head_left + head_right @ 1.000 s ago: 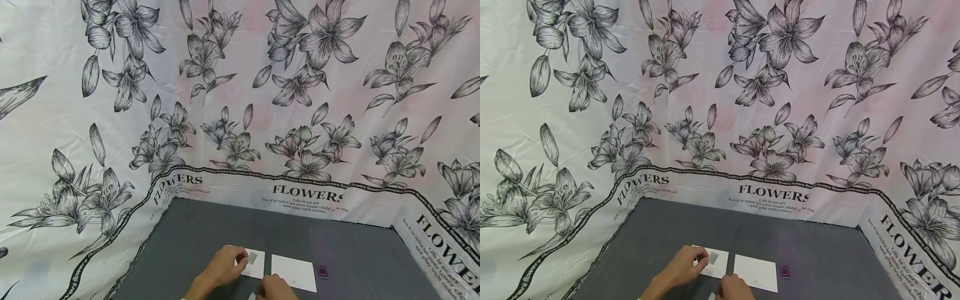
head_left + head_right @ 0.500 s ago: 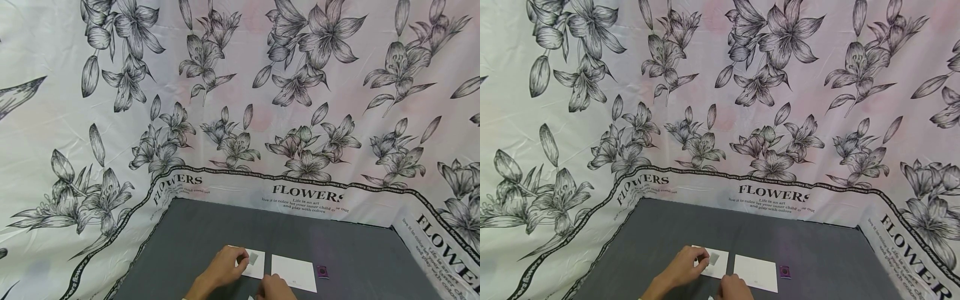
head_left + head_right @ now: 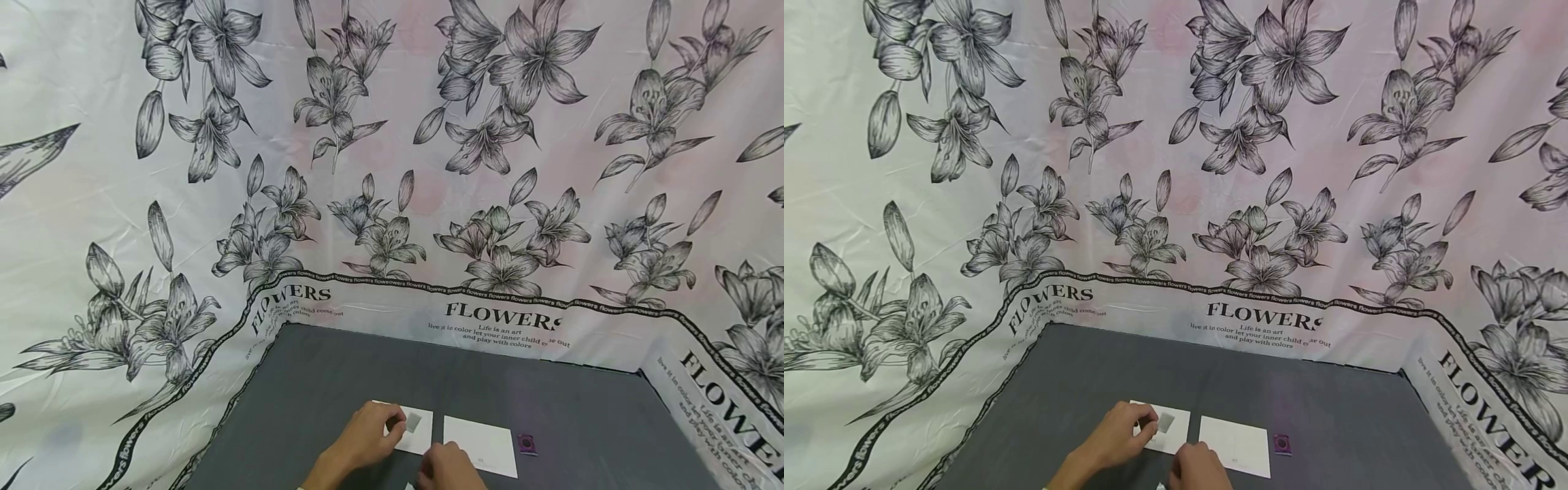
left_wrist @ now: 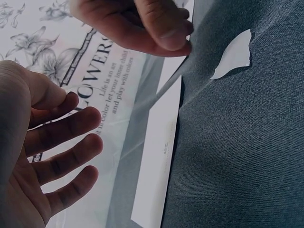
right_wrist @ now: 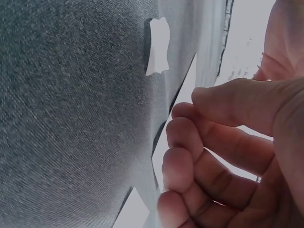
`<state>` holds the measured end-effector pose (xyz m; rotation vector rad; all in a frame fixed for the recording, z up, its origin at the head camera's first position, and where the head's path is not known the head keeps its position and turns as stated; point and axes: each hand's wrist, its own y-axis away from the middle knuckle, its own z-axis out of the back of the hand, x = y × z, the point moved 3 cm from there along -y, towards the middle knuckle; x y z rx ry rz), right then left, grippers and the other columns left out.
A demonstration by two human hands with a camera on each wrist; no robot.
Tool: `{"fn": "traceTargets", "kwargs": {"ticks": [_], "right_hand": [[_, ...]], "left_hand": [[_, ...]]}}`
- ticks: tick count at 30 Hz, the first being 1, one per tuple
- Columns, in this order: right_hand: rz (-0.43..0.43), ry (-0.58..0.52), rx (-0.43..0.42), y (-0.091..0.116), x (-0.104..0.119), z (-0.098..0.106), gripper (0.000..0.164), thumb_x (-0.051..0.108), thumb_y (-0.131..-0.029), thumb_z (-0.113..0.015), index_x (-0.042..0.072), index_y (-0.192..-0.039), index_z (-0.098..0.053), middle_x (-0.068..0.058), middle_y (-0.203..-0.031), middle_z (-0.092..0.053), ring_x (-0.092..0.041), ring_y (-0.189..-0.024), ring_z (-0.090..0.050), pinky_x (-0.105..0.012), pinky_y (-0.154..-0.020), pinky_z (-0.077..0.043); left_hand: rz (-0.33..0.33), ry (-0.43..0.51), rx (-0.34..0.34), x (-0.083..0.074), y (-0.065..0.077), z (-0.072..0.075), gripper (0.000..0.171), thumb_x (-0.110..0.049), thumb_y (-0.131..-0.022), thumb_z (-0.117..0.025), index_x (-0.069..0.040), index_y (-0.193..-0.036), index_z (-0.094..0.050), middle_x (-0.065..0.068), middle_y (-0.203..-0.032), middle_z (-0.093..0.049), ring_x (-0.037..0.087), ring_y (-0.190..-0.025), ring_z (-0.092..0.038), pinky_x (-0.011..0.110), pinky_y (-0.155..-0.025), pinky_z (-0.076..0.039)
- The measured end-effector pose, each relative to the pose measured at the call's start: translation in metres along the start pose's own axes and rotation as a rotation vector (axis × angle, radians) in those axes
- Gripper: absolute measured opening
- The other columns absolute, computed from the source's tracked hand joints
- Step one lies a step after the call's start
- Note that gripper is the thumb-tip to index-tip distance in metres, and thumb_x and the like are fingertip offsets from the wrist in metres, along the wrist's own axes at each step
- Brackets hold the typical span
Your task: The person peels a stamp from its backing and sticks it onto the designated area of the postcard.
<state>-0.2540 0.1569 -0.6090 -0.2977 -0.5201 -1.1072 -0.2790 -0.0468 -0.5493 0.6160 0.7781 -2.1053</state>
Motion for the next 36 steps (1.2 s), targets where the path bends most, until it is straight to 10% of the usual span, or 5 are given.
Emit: {"fn": "traceTargets", "kwargs": {"ticks": [12, 36], "right_hand": [[0.088, 0.046, -0.184, 0.012, 0.050, 0.056, 0.011, 0.013, -0.089, -0.082, 0.011, -0.078, -0.080, 0.010, -0.065, -0.069, 0.002, -0.059, -0.054, -0.027, -0.057, -0.049], [0.200, 0.064, -0.304, 0.004, 0.068, 0.072, 0.012, 0.006, -0.088, -0.082, 0.015, -0.080, -0.081, 0.013, -0.071, -0.067, 0.002, -0.065, -0.055, -0.024, -0.061, -0.050]], "left_hand": [[-0.014, -0.016, -0.025, -0.001, 0.000, 0.001, 0.011, -0.017, -0.102, -0.069, -0.019, -0.094, -0.077, -0.018, -0.084, -0.069, -0.009, -0.077, -0.057, 0.020, -0.069, -0.048], [-0.024, 0.026, 0.054, -0.004, -0.001, -0.001, 0.015, -0.017, -0.104, -0.067, -0.015, -0.097, -0.080, -0.017, -0.083, -0.072, -0.009, -0.076, -0.061, 0.017, -0.068, -0.050]]}}
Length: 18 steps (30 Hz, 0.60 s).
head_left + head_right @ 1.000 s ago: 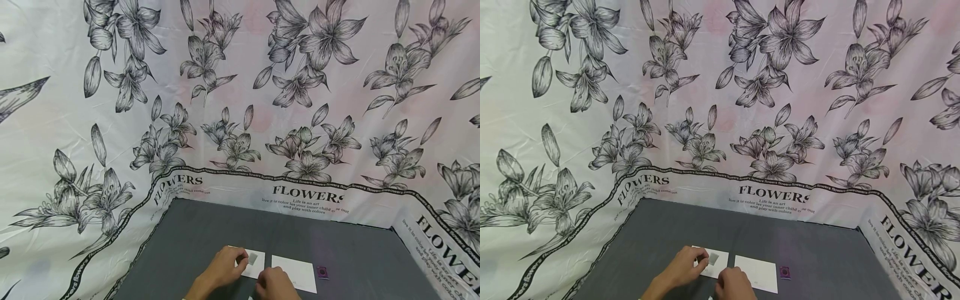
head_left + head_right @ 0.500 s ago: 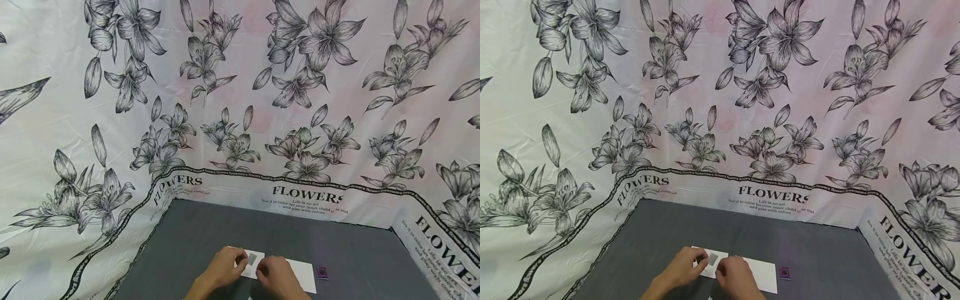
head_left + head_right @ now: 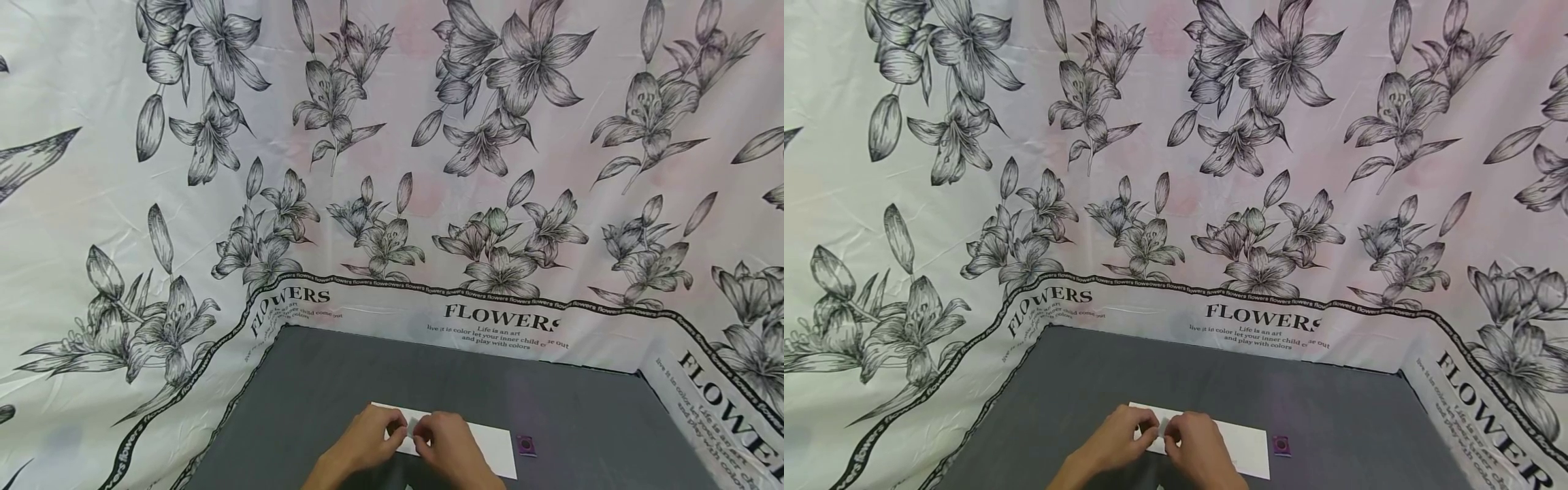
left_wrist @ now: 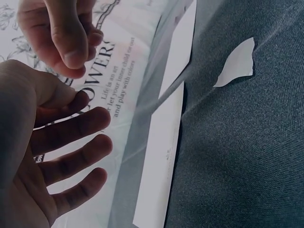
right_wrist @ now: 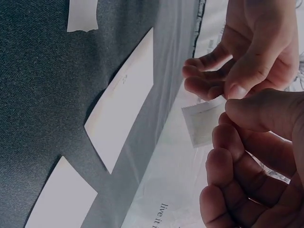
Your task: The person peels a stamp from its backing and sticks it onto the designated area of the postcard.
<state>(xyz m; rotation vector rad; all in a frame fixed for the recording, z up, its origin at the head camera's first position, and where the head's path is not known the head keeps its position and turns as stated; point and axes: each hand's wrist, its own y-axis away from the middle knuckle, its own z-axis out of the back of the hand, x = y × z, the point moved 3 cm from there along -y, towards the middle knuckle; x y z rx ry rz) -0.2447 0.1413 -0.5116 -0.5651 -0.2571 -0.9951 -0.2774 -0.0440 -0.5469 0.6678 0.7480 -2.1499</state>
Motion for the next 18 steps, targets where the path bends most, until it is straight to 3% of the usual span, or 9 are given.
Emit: {"fn": "traceTargets", "kwargs": {"ticks": [8, 18], "right_hand": [[0.027, -0.003, 0.011, 0.0011, -0.0021, -0.0035, 0.011, 0.006, -0.087, -0.084, 0.015, -0.081, -0.082, 0.012, -0.072, -0.070, 0.000, -0.065, -0.060, -0.024, -0.061, -0.051], [0.026, -0.029, 0.016, 0.0018, -0.0060, -0.0044, 0.009, 0.006, -0.087, -0.084, 0.015, -0.083, -0.083, 0.013, -0.073, -0.070, 0.005, -0.065, -0.054, -0.022, -0.061, -0.049]], "left_hand": [[-0.034, 0.036, 0.077, -0.0033, 0.0005, -0.0029, 0.013, -0.016, -0.104, -0.069, -0.016, -0.098, -0.080, -0.016, -0.084, -0.074, -0.009, -0.077, -0.062, 0.015, -0.071, -0.050], [-0.094, 0.021, 0.063, -0.0073, 0.0014, -0.0019, 0.017, -0.010, -0.104, -0.067, -0.017, -0.097, -0.080, -0.003, -0.088, -0.080, -0.011, -0.078, -0.060, 0.013, -0.074, -0.050]]}}
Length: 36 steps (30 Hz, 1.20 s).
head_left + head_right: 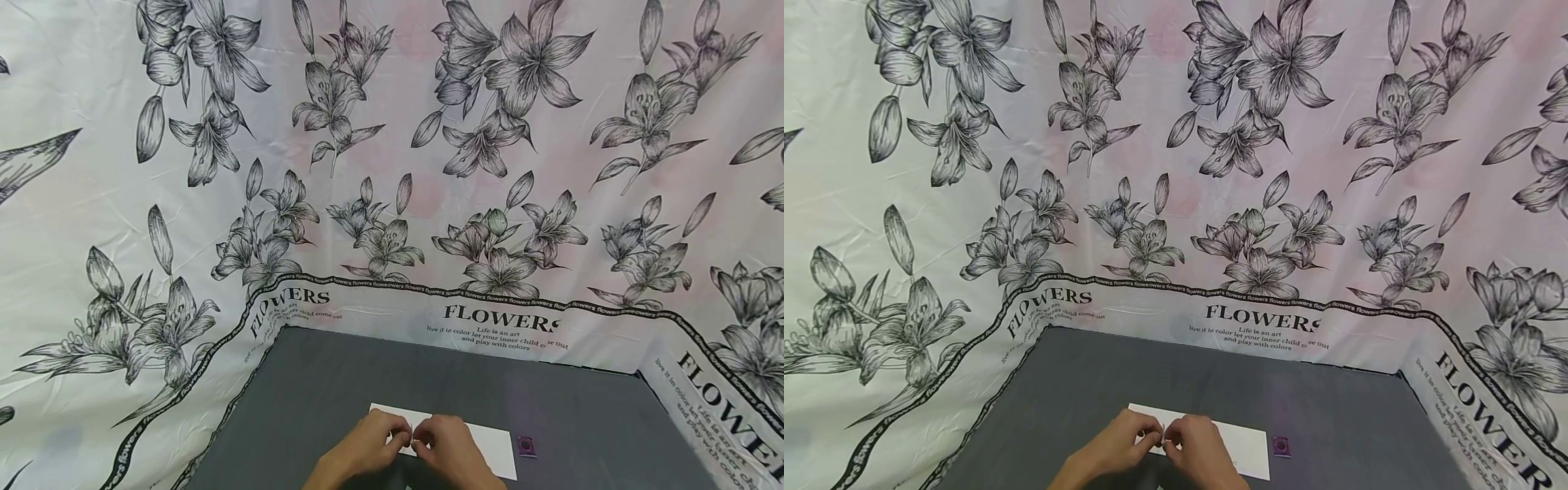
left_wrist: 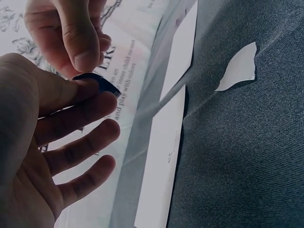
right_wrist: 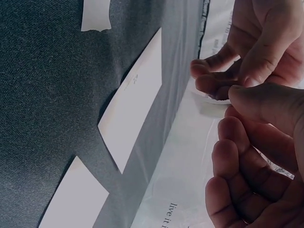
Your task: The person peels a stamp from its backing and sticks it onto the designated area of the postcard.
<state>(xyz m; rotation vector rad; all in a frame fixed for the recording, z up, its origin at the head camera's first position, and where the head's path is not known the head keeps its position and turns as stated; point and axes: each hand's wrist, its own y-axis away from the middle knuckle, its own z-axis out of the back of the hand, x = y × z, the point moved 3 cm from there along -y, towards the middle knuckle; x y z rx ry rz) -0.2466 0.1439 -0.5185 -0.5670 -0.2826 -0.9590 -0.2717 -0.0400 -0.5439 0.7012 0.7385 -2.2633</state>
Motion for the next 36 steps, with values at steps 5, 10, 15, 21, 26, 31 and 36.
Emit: {"fn": "traceTargets", "kwargs": {"ticks": [5, 10, 15, 21, 26, 31, 36], "right_hand": [[0.018, -0.010, -0.033, 0.0008, -0.0001, 0.0009, 0.010, 0.006, -0.087, -0.084, 0.015, -0.082, -0.082, 0.012, -0.073, -0.069, 0.003, -0.065, -0.055, -0.021, -0.060, -0.048], [0.023, -0.009, -0.044, 0.0010, 0.0006, 0.0015, 0.009, 0.008, -0.086, -0.086, 0.014, -0.082, -0.082, 0.011, -0.074, -0.070, 0.002, -0.065, -0.057, -0.021, -0.060, -0.049], [0.015, -0.008, -0.032, 0.0008, 0.0008, 0.0017, 0.008, 0.008, -0.087, -0.086, 0.014, -0.084, -0.082, 0.011, -0.075, -0.069, 0.002, -0.066, -0.057, -0.021, -0.061, -0.050], [0.031, 0.012, -0.058, 0.0011, 0.0015, 0.0013, 0.009, 0.006, -0.085, -0.087, 0.013, -0.085, -0.081, 0.007, -0.075, -0.069, 0.000, -0.067, -0.058, -0.022, -0.062, -0.050], [0.037, 0.037, -0.080, -0.0002, 0.0012, -0.0007, 0.009, 0.005, -0.086, -0.085, 0.014, -0.084, -0.081, 0.010, -0.074, -0.067, 0.003, -0.067, -0.053, -0.021, -0.062, -0.048], [0.026, 0.026, -0.063, -0.0007, 0.0011, -0.0027, 0.008, 0.008, -0.086, -0.087, 0.014, -0.084, -0.081, 0.009, -0.074, -0.067, 0.004, -0.067, -0.053, -0.021, -0.061, -0.048], [0.013, 0.024, -0.058, -0.0007, 0.0019, -0.0031, 0.009, 0.007, -0.088, -0.084, 0.015, -0.085, -0.081, 0.013, -0.074, -0.064, 0.004, -0.067, -0.049, -0.022, -0.062, -0.046]], "left_hand": [[-0.028, 0.007, -0.008, 0.0012, 0.0002, -0.0007, 0.016, -0.012, -0.105, -0.066, -0.016, -0.098, -0.079, 0.002, -0.088, -0.081, -0.012, -0.078, -0.059, 0.013, -0.073, -0.050], [-0.026, 0.035, -0.004, 0.0037, -0.0011, -0.0006, 0.017, -0.011, -0.107, -0.065, -0.015, -0.099, -0.080, 0.000, -0.089, -0.080, -0.011, -0.079, -0.060, 0.019, -0.073, -0.055], [-0.019, 0.046, 0.003, 0.0059, -0.0017, -0.0014, 0.017, -0.012, -0.108, -0.065, -0.016, -0.100, -0.080, -0.008, -0.090, -0.078, -0.010, -0.080, -0.063, 0.026, -0.075, -0.060], [-0.020, 0.055, -0.005, 0.0057, -0.0017, -0.0015, 0.017, -0.013, -0.109, -0.065, -0.017, -0.100, -0.079, -0.010, -0.091, -0.078, -0.010, -0.082, -0.063, 0.023, -0.077, -0.058], [-0.054, 0.058, -0.020, 0.0049, -0.0019, -0.0008, 0.017, -0.010, -0.107, -0.065, -0.012, -0.098, -0.079, -0.001, -0.089, -0.080, -0.010, -0.080, -0.062, 0.022, -0.075, -0.057], [-0.070, 0.063, -0.026, 0.0052, -0.0011, 0.0003, 0.017, -0.008, -0.106, -0.065, -0.013, -0.097, -0.079, -0.002, -0.088, -0.079, -0.010, -0.080, -0.062, 0.025, -0.076, -0.059], [-0.076, 0.056, -0.024, 0.0061, -0.0009, 0.0009, 0.016, -0.010, -0.106, -0.066, -0.014, -0.098, -0.079, 0.001, -0.087, -0.080, -0.010, -0.079, -0.063, 0.029, -0.079, -0.061]]}}
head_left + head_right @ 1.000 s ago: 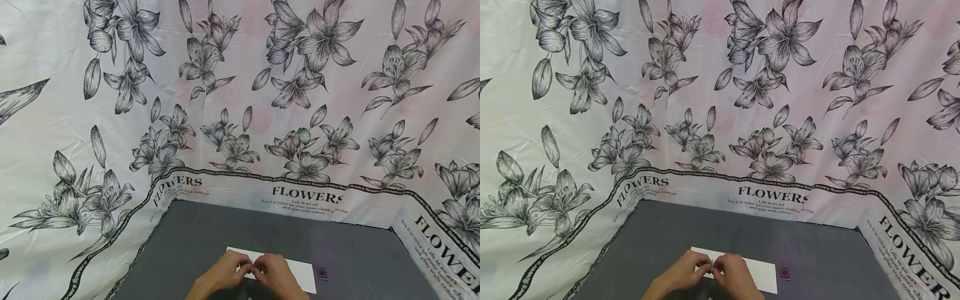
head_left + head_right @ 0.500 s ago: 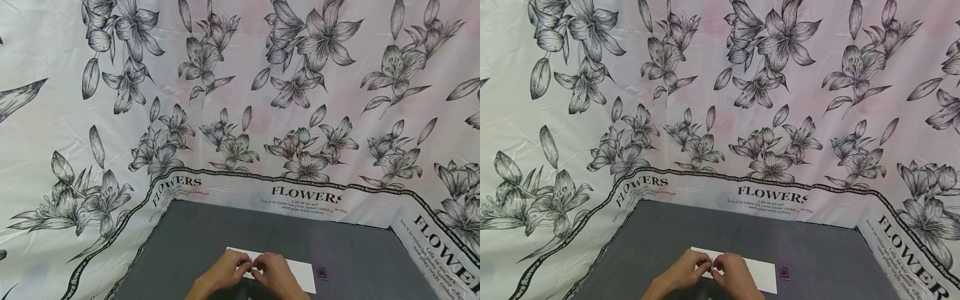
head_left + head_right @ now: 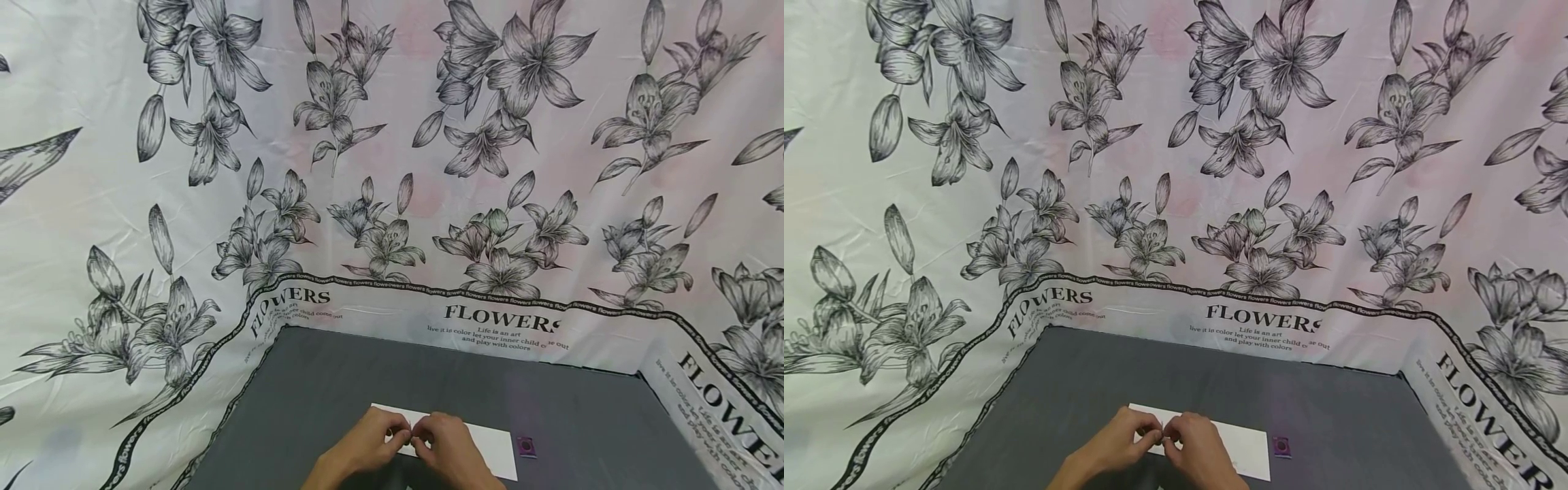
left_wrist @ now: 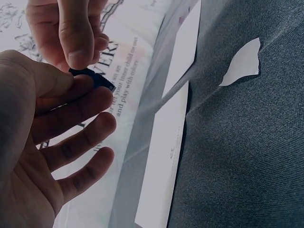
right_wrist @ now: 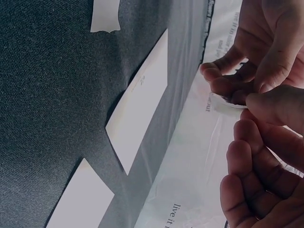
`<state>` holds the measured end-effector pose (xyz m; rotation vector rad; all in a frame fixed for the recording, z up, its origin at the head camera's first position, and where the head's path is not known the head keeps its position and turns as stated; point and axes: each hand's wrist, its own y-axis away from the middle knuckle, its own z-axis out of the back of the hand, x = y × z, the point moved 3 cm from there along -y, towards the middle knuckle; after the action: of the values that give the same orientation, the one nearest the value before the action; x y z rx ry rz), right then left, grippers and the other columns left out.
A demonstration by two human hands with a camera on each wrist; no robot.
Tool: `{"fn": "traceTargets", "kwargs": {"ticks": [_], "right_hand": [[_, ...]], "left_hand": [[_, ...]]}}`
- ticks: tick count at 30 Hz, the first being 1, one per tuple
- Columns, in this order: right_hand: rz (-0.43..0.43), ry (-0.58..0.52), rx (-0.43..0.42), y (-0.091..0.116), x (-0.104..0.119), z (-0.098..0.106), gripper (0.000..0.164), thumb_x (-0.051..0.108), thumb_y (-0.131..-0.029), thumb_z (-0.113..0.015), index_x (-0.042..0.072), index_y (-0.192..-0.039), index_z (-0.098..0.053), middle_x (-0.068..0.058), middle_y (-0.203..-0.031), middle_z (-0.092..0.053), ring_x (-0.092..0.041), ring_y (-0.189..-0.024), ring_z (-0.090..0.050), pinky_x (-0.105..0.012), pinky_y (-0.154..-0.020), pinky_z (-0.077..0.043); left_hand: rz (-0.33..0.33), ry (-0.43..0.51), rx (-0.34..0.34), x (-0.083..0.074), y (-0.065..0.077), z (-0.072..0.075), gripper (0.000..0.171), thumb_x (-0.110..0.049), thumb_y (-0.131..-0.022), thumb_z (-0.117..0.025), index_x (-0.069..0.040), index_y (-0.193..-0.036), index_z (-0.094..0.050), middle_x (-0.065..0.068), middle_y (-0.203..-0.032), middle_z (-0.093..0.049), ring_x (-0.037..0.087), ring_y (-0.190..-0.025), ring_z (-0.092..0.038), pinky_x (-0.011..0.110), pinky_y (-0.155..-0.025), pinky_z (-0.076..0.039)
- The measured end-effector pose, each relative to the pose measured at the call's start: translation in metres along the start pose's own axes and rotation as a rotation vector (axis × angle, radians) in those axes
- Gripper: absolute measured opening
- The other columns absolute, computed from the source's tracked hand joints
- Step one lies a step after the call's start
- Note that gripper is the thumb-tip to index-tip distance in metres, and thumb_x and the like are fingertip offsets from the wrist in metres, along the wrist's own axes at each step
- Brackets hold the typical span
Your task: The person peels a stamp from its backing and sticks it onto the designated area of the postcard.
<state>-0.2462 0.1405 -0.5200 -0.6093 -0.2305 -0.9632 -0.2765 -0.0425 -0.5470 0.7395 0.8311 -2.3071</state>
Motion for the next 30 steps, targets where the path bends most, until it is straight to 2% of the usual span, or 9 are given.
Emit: {"fn": "traceTargets", "kwargs": {"ticks": [6, 10, 14, 18, 21, 25, 30], "right_hand": [[-0.004, 0.010, -0.018, 0.001, 0.002, 0.002, 0.009, 0.005, -0.089, -0.082, 0.014, -0.088, -0.082, 0.013, -0.076, -0.066, 0.005, -0.068, -0.048, -0.022, -0.062, -0.046], [-0.016, -0.007, -0.013, 0.001, 0.004, 0.003, 0.009, 0.005, -0.090, -0.081, 0.013, -0.089, -0.082, 0.012, -0.077, -0.067, 0.000, -0.067, -0.055, -0.022, -0.062, -0.047], [-0.026, -0.035, -0.006, 0.002, 0.004, 0.003, 0.008, 0.005, -0.092, -0.080, 0.013, -0.089, -0.082, 0.010, -0.079, -0.069, 0.001, -0.069, -0.059, -0.023, -0.062, -0.050], [-0.037, -0.055, 0.007, 0.003, 0.003, 0.004, 0.008, 0.007, -0.094, -0.080, 0.013, -0.090, -0.081, 0.011, -0.080, -0.069, 0.005, -0.070, -0.058, -0.024, -0.063, -0.052], [-0.040, -0.057, 0.001, 0.003, 0.001, 0.004, 0.008, 0.007, -0.095, -0.079, 0.013, -0.090, -0.081, 0.012, -0.081, -0.069, 0.006, -0.071, -0.057, -0.023, -0.063, -0.052], [-0.035, -0.044, -0.042, 0.002, -0.001, 0.006, 0.010, 0.006, -0.094, -0.079, 0.014, -0.088, -0.080, 0.012, -0.080, -0.069, 0.007, -0.071, -0.055, -0.022, -0.063, -0.051], [-0.061, -0.028, -0.090, 0.000, -0.004, 0.011, 0.013, 0.007, -0.092, -0.080, 0.017, -0.084, -0.078, 0.013, -0.077, -0.067, 0.005, -0.069, -0.054, -0.023, -0.062, -0.049]], "left_hand": [[0.031, 0.004, -0.016, 0.001, 0.000, 0.002, 0.015, -0.012, -0.106, -0.067, -0.011, -0.100, -0.080, 0.005, -0.086, -0.081, -0.008, -0.077, -0.064, 0.030, -0.077, -0.060], [0.066, -0.003, -0.045, 0.003, 0.002, 0.003, 0.014, -0.014, -0.106, -0.069, -0.015, -0.100, -0.081, -0.002, -0.085, -0.079, -0.007, -0.077, -0.065, 0.028, -0.075, -0.059], [0.088, -0.019, -0.095, 0.005, 0.002, 0.004, 0.011, -0.015, -0.105, -0.071, -0.016, -0.101, -0.081, -0.010, -0.088, -0.077, -0.006, -0.078, -0.066, 0.029, -0.074, -0.059], [0.082, -0.027, -0.129, 0.005, 0.003, 0.005, 0.010, -0.015, -0.105, -0.073, -0.011, -0.109, -0.081, -0.006, -0.098, -0.079, -0.003, -0.081, -0.068, 0.032, -0.075, -0.061], [0.073, -0.034, -0.147, 0.005, 0.003, 0.006, 0.010, -0.014, -0.105, -0.074, -0.010, -0.110, -0.082, -0.004, -0.101, -0.080, -0.002, -0.082, -0.069, 0.029, -0.076, -0.060], [0.078, -0.036, -0.165, 0.006, 0.003, 0.006, 0.006, -0.015, -0.103, -0.076, -0.016, -0.102, -0.082, -0.007, -0.095, -0.078, -0.003, -0.080, -0.067, 0.024, -0.074, -0.057], [0.091, -0.029, -0.162, 0.008, -0.001, 0.007, 0.007, -0.017, -0.104, -0.076, -0.019, -0.099, -0.081, -0.010, -0.093, -0.077, -0.004, -0.080, -0.065, 0.029, -0.074, -0.059]]}}
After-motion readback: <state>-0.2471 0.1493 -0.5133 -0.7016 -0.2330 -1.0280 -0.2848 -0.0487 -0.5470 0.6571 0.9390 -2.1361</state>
